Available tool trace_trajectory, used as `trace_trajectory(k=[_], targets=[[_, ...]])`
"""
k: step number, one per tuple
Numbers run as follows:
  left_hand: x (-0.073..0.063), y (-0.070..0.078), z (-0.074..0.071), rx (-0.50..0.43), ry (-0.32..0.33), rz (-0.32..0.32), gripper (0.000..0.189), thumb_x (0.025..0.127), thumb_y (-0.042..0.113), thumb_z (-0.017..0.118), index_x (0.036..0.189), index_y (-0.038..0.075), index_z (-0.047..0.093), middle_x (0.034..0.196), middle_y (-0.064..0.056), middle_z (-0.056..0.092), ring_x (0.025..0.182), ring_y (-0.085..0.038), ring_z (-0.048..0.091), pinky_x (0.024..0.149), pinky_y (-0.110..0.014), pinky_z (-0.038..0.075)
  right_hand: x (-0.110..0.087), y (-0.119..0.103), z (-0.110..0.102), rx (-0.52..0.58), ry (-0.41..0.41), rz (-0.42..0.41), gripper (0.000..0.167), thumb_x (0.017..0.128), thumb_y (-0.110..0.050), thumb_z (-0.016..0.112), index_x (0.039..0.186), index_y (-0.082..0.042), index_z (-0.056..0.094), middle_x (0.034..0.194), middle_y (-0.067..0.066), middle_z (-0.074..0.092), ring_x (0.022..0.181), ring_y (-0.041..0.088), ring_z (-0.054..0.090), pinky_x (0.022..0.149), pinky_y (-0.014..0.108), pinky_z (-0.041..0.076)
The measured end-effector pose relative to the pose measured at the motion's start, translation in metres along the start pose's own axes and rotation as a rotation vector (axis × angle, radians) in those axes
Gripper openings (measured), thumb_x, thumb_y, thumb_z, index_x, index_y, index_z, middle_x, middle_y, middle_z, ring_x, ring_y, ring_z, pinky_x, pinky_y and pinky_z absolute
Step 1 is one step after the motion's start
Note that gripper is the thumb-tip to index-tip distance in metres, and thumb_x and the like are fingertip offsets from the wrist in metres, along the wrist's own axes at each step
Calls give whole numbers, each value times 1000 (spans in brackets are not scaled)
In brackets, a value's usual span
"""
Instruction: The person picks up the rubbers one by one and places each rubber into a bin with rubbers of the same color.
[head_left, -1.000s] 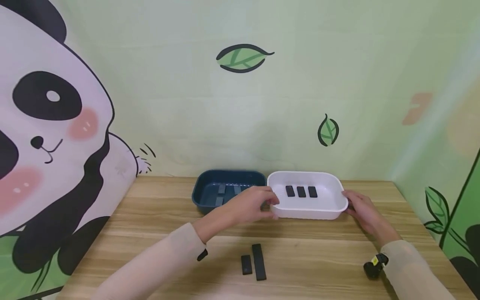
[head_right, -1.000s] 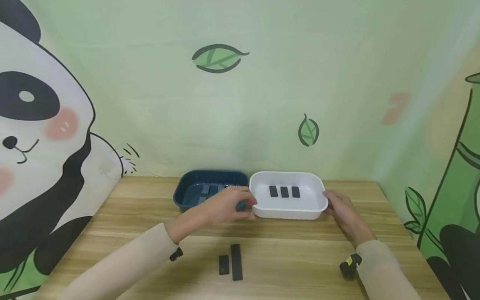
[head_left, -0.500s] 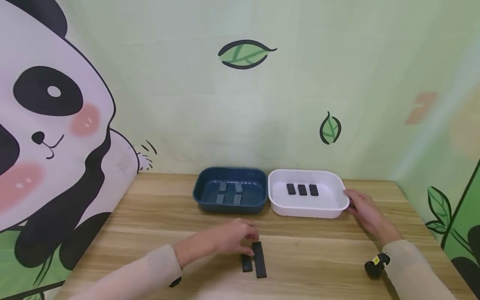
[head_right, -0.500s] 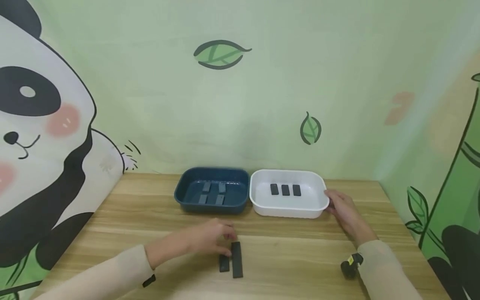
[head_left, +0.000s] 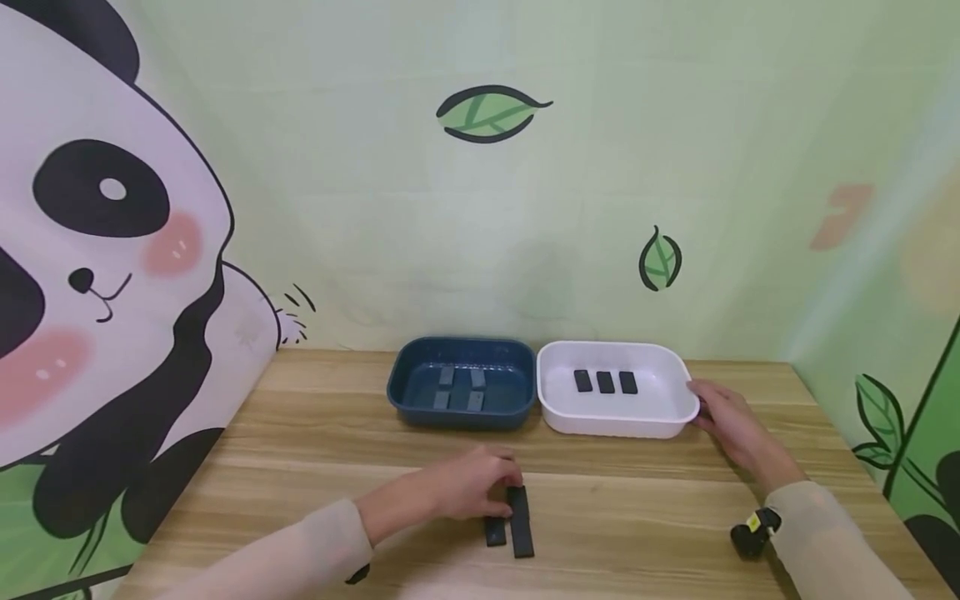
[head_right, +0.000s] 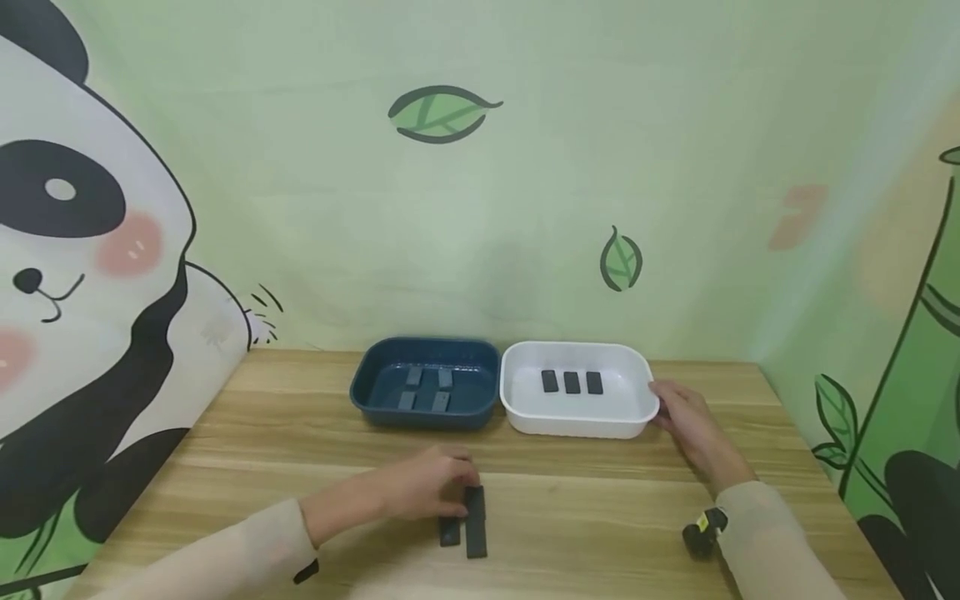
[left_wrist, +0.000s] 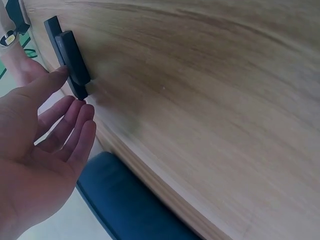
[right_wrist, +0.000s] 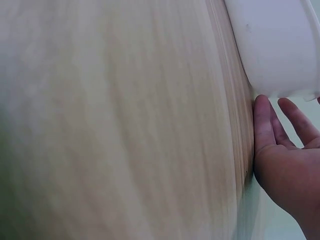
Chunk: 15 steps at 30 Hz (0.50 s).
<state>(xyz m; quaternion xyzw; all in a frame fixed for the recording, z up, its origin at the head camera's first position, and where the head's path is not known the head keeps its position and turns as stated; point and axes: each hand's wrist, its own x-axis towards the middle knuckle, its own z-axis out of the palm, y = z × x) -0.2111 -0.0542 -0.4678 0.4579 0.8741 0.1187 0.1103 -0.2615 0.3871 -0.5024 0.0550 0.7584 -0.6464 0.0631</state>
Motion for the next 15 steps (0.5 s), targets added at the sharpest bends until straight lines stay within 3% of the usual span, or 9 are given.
trace_trajectory(k=[5,15], targets=[[4,2,2,-6,-3,-20,33,92,30,86,120,16,76,111,7,66,91,0,59,83,-15,52,-1,-1,1,-13,2,4,70,115,-37,42,157,17,28,148,23,49,103,-6,58,91,17,55],[12,8,8,36,38,3,38,91,41,85,119,17,76,112,7,66,88,1,57,81,-15,52,-3,-2,2,2,5,7,68,115,-34,41,158,17,27,150,25,46,102,-5,58,91,17,55]])
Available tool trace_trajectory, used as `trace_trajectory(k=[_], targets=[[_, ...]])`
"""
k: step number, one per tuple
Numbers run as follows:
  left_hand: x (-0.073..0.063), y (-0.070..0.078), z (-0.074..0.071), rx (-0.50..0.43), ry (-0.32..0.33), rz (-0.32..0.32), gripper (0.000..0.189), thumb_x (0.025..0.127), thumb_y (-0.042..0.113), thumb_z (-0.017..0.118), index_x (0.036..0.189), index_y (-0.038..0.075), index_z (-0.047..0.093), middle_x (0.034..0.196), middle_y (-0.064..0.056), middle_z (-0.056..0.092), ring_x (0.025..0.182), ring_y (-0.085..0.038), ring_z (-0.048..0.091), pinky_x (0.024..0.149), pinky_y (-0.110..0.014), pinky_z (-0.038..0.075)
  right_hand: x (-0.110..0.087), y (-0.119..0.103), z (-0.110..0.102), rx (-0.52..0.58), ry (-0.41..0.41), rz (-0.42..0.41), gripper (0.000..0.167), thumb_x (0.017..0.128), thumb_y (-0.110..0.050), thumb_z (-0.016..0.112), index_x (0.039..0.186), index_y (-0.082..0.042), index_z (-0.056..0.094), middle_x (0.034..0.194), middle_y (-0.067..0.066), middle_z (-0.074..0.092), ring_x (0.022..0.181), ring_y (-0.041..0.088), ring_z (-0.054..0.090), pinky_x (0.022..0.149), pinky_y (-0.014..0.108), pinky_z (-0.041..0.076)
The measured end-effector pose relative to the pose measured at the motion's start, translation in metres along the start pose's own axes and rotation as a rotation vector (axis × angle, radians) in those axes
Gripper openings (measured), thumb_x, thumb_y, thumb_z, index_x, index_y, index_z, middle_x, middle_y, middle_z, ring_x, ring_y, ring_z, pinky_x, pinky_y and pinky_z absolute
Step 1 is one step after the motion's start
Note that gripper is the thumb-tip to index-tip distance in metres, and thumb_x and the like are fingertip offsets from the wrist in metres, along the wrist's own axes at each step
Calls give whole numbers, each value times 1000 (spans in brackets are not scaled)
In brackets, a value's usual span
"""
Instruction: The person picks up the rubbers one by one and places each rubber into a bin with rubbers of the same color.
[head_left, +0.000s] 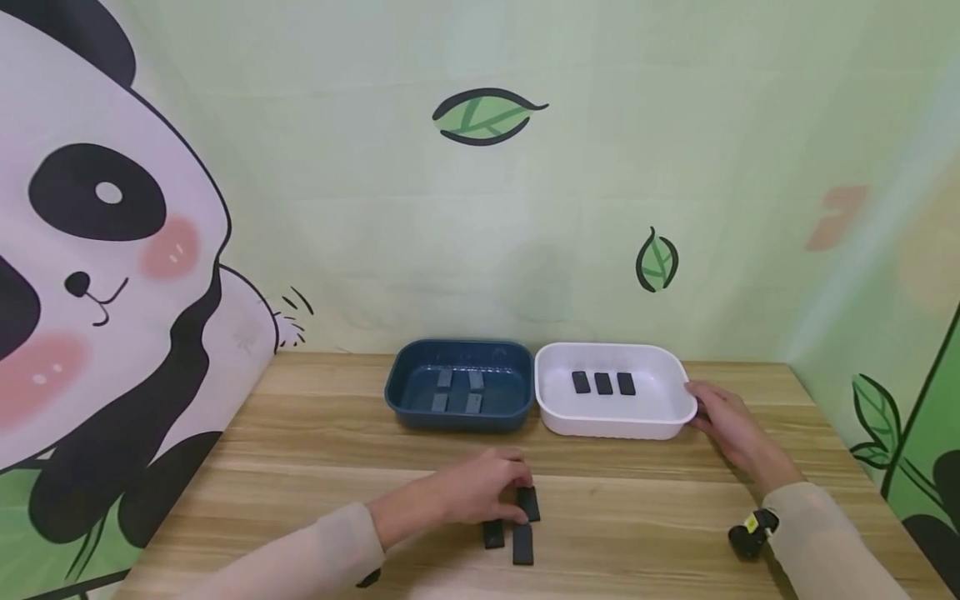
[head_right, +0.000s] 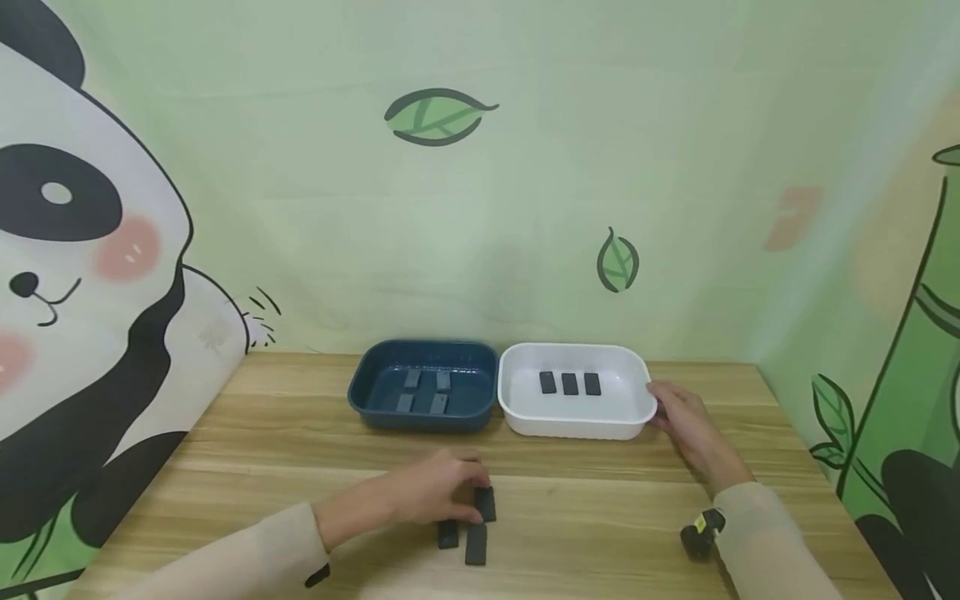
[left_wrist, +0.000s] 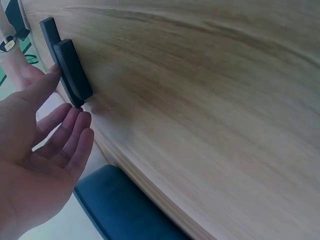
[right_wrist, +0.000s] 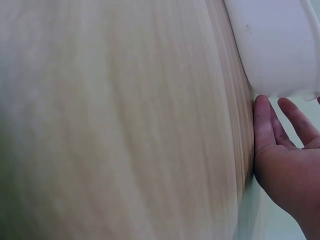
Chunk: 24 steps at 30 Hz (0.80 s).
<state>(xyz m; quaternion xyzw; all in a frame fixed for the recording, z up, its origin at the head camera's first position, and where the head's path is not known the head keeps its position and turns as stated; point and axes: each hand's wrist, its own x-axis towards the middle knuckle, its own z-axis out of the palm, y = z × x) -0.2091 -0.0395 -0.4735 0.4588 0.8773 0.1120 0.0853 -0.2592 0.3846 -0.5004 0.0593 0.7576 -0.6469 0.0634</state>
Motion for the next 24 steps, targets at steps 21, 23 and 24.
trace_trajectory(k=[21,23,24], targets=[[2,-2,1,52,-24,-31,45,91,38,85,129,19,72,120,5,63,105,-5,58,94,-22,53,0,0,-1,-17,-2,25,71,115,-40,39,160,14,25,162,32,32,106,-5,54,92,16,54],[2,-3,1,46,-17,-29,45,91,38,85,129,19,72,120,5,63,105,-5,59,95,-22,53,0,0,-1,-21,-6,33,72,115,-40,38,161,13,24,163,32,30,107,-4,53,93,16,54],[2,-3,1,37,-15,-28,45,92,38,85,129,19,72,121,6,63,106,-5,58,95,-22,53,0,0,-1,-22,-7,37,72,115,-40,38,161,13,24,164,32,29,108,-4,53,93,16,54]])
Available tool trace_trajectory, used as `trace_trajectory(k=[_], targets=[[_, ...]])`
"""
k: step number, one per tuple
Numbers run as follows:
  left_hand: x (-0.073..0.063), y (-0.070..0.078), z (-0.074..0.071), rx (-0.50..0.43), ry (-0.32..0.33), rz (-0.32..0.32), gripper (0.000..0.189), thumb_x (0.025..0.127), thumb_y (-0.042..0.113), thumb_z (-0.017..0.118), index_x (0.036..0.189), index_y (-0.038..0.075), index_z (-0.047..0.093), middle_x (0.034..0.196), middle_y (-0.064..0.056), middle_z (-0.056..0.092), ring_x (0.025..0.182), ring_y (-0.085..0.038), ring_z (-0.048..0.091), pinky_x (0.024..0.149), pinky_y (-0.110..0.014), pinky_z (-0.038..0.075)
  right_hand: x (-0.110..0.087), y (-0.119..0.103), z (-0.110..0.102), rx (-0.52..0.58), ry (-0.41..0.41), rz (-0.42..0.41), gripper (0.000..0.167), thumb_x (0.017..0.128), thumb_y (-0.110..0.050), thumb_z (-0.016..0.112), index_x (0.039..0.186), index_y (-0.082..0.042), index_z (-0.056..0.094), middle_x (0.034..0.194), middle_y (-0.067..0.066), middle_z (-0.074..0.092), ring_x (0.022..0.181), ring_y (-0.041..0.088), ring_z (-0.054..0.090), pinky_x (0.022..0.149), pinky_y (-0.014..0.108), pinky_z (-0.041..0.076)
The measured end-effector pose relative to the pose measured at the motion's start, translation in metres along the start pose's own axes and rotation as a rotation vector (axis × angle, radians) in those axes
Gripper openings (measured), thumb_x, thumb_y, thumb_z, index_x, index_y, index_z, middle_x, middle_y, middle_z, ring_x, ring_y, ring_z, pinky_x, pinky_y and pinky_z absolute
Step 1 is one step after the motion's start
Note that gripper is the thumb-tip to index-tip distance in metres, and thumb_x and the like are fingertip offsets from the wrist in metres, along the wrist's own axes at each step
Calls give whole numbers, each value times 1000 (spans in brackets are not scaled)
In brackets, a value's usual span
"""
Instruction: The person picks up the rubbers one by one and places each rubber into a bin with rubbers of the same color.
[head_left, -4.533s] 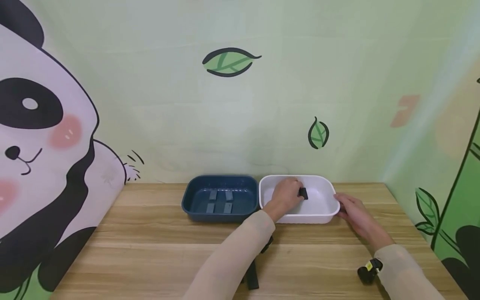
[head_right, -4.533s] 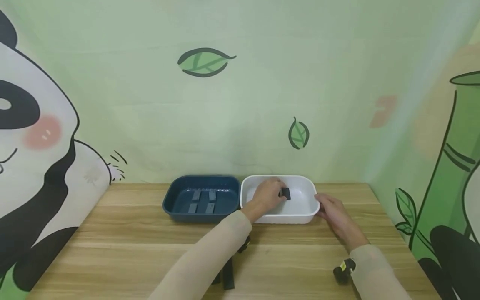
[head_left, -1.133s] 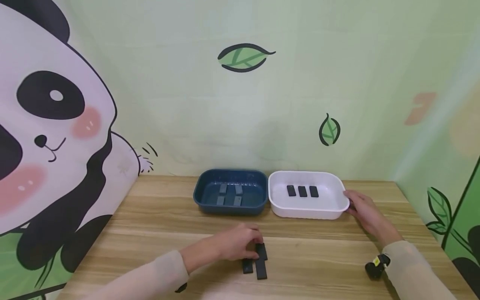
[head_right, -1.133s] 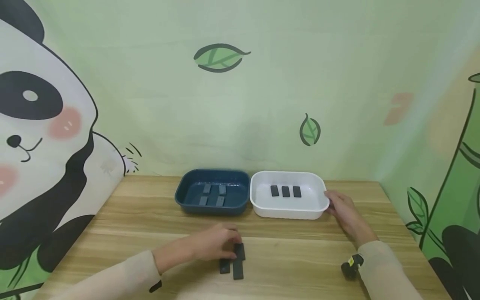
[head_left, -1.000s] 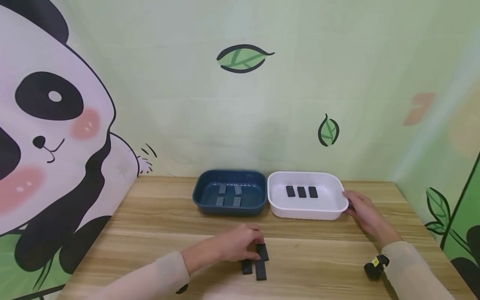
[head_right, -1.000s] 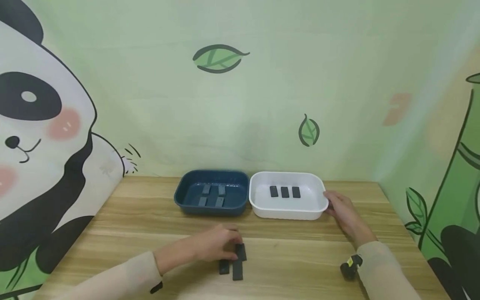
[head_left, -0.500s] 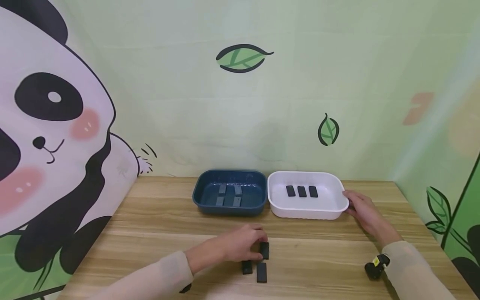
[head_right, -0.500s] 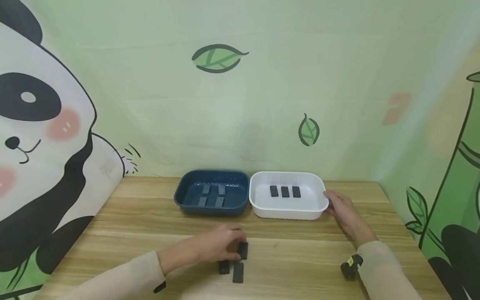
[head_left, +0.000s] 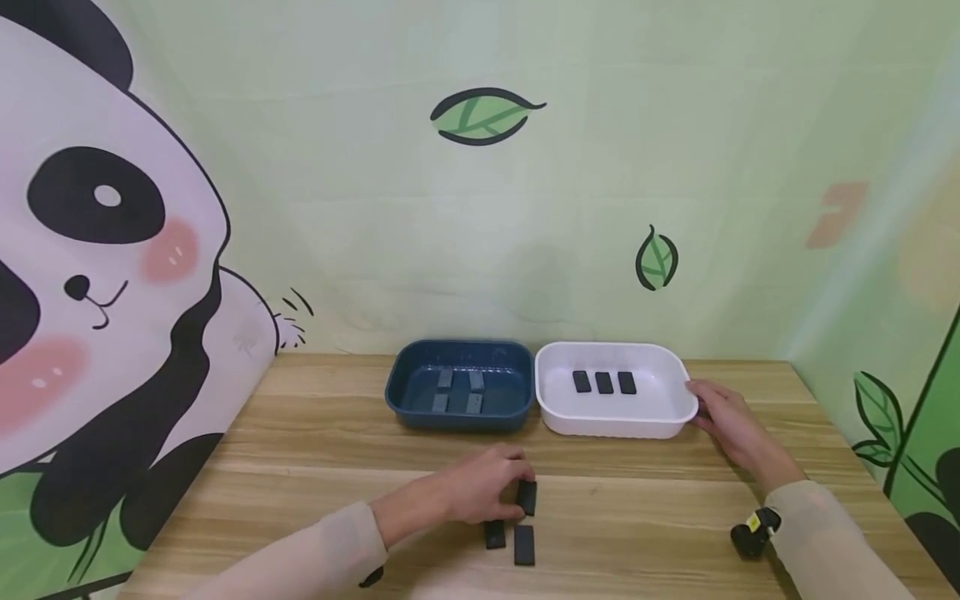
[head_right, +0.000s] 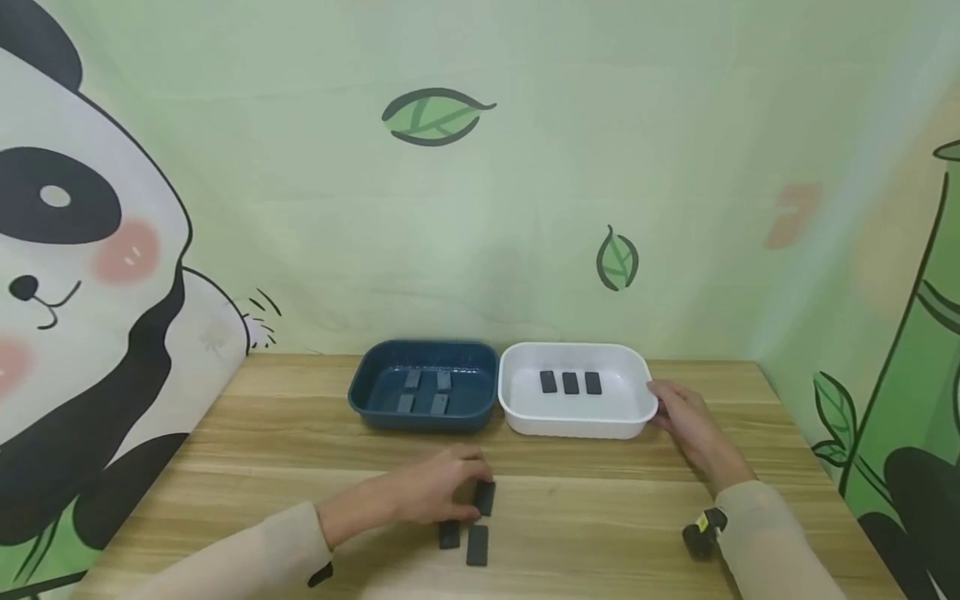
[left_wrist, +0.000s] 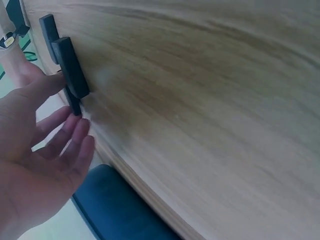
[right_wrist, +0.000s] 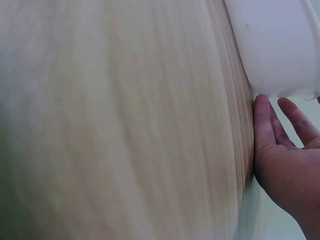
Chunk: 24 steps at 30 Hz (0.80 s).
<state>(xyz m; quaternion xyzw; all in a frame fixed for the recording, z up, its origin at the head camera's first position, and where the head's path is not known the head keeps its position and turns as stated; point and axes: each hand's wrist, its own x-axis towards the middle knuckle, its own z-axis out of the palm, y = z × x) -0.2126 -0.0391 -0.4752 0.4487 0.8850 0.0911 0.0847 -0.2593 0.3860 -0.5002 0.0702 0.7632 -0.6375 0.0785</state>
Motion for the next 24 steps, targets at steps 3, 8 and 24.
trace_trajectory(k=[3,8,24], targets=[[1,-1,-2,-22,19,11,44,93,38,83,131,18,72,122,6,63,107,-5,58,96,-22,53,1,0,0,-4,-4,1,72,115,-41,38,161,13,23,164,32,28,109,-3,53,93,16,54],[6,-1,-10,-35,51,45,44,94,40,82,130,18,73,122,6,63,109,-6,58,97,-23,52,2,-1,0,-4,3,-8,72,115,-41,38,161,13,25,163,32,30,107,-5,53,92,15,54],[70,15,-49,-40,191,42,42,94,38,83,129,17,74,118,4,66,107,-10,63,93,-20,52,2,2,0,12,-2,-15,70,116,-39,38,160,14,25,160,32,32,103,-7,55,92,15,54]])
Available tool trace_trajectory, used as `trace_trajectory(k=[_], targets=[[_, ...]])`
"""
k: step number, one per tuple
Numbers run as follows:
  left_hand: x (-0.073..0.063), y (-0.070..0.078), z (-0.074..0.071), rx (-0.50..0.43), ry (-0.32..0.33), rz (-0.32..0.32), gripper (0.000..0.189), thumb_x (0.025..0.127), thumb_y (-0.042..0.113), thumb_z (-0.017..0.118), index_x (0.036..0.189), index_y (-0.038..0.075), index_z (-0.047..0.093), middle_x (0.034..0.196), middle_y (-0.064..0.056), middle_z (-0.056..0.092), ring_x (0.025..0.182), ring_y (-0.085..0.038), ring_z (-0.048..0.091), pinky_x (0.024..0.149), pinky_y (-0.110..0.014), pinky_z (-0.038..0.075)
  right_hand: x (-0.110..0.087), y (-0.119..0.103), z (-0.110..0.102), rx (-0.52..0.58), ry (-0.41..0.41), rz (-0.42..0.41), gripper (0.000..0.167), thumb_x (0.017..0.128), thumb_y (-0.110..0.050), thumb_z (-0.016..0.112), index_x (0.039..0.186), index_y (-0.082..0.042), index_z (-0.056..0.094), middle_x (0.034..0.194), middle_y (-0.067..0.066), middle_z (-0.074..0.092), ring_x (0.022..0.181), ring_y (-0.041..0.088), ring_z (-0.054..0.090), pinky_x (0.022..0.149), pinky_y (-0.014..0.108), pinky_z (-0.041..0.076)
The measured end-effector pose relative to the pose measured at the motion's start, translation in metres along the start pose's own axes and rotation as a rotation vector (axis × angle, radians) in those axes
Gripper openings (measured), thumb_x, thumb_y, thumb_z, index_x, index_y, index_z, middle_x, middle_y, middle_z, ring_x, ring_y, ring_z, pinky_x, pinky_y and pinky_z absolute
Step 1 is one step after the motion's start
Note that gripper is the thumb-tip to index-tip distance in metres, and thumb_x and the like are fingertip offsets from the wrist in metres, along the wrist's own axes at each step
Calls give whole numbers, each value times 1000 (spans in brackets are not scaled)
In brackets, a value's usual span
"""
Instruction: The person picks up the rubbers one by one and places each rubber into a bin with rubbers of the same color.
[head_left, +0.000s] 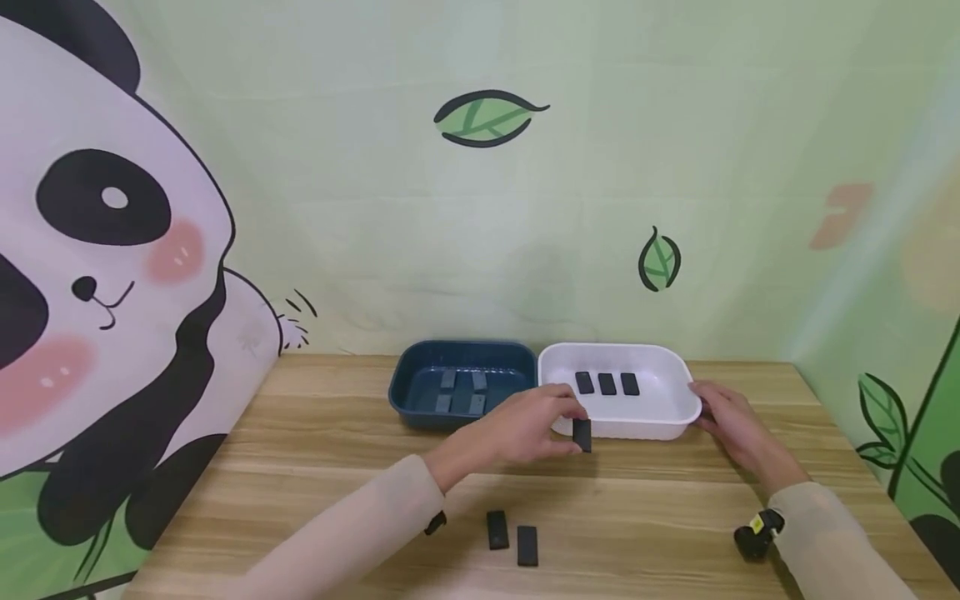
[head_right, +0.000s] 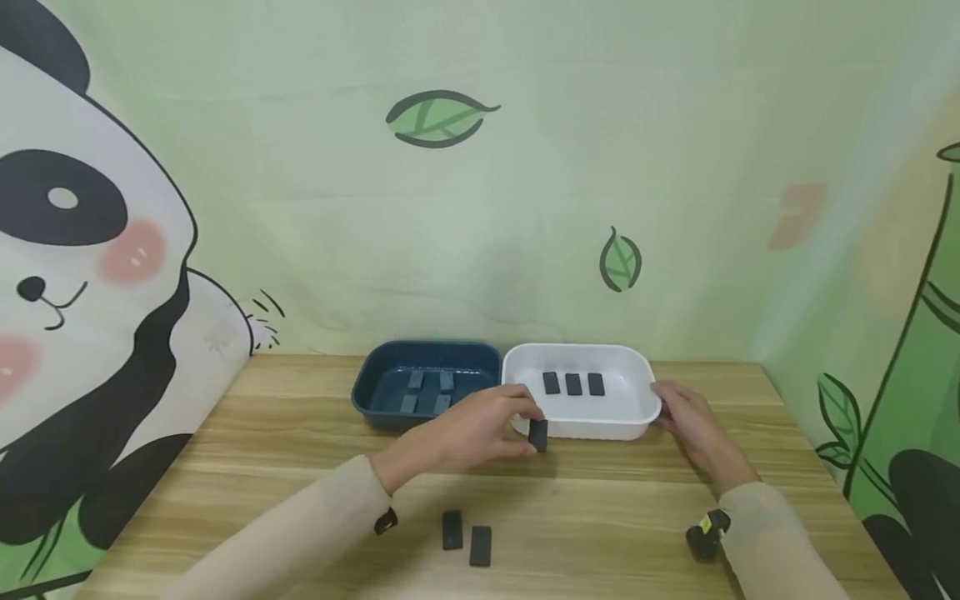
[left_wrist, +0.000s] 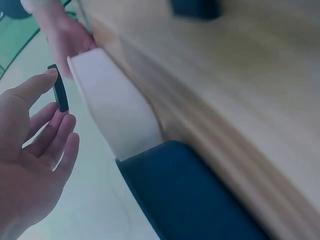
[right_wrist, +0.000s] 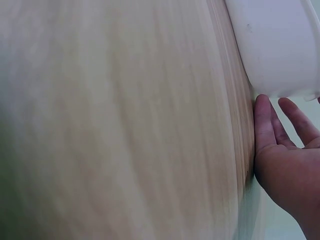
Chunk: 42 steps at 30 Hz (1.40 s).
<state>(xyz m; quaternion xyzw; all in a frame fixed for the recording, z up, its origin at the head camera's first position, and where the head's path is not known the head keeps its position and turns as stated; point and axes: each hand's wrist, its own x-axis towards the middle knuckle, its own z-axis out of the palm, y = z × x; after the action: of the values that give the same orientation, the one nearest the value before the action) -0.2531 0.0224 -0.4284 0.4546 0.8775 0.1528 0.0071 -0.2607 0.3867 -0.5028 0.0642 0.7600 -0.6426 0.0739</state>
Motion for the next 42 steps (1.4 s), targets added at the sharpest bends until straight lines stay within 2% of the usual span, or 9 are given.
trace_trajectory(k=[7,14,18,28,34,42], targets=[[40,-13,0,8,34,-62,43,96,34,81,132,13,74,122,-1,67,112,-15,66,97,-25,53,-1,-1,0,-17,1,5,72,116,-41,37,160,14,25,163,33,30,109,-3,54,93,16,54],[68,-30,10,-47,30,-133,43,97,29,81,134,9,73,127,-5,69,117,-19,67,99,-24,52,0,0,0,-8,7,-8,71,116,-39,38,159,15,26,161,33,32,105,-7,55,93,16,54],[80,-35,20,-17,-1,-152,43,97,29,80,135,11,73,126,-3,69,114,-16,66,97,-22,52,0,-1,-2,-9,12,-18,71,115,-39,40,159,16,27,159,32,35,103,-8,56,92,17,55],[95,-42,32,22,-94,-187,38,97,29,81,130,11,77,120,-1,75,106,-12,64,98,-24,51,-2,-2,-1,-6,-18,-42,69,116,-38,39,158,16,28,156,31,39,105,-5,58,93,19,56],[98,-45,33,39,-129,-197,34,94,33,83,123,14,80,107,2,75,97,-11,63,90,-24,52,-3,-3,0,4,-8,-35,70,116,-39,39,158,16,28,157,32,38,105,-6,57,92,18,55],[101,-44,37,76,-177,-238,32,95,35,82,122,19,80,106,5,75,97,-9,64,89,-24,52,-3,-3,-1,7,-17,-21,71,115,-40,39,159,15,26,160,33,33,105,-6,56,93,18,55]])
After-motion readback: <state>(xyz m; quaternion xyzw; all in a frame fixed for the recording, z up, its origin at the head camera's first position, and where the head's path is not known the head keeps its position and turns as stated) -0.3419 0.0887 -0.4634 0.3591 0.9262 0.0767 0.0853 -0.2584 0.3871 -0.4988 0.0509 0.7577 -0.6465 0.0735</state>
